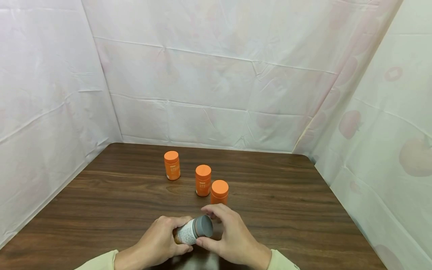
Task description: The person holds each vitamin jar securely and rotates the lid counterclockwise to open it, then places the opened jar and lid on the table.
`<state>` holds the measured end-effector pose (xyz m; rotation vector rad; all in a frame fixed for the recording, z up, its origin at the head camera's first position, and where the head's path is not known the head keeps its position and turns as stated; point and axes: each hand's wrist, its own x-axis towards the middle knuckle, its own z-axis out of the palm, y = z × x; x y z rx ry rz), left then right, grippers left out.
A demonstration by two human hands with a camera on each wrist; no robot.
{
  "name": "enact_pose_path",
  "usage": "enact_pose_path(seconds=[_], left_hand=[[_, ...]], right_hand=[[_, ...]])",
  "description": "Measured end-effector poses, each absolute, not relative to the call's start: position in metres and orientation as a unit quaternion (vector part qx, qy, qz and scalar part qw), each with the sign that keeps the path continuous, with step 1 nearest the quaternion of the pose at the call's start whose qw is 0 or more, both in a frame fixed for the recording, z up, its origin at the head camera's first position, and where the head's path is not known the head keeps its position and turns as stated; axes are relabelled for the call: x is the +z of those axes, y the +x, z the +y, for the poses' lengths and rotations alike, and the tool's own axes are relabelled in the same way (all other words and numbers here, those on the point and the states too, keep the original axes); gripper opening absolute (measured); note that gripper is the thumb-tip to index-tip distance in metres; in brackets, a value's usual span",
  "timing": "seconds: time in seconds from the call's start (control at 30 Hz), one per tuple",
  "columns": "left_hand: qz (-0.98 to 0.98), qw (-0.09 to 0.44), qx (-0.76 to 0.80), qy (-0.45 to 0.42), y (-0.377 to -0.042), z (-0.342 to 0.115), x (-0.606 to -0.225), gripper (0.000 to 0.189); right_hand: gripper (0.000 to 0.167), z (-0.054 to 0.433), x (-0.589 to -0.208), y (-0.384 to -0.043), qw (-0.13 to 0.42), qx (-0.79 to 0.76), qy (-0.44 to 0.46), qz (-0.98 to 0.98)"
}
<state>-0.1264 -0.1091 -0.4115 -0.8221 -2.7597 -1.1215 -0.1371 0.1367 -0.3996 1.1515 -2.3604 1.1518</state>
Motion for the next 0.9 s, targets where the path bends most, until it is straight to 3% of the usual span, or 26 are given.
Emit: enact_pose_path(seconds=[0.33, 0.9], left_hand=[[-0.893, 0.030, -0.364, -0.263, -0.1259, -0.1087, -0.4116, 0.044], [-0.895, 0.031, -0.358, -0.263, -0.1271, -0.1090, -0.4125, 0.047]], right_hand=[[0.037, 0.1332, -0.3976, -0.1342, 0.079, 0.423, 0.293, -0.854], [0.031, 0.1304, -0.3918, -0.1339, 0.046, 0.438, 0.286, -0.851]])
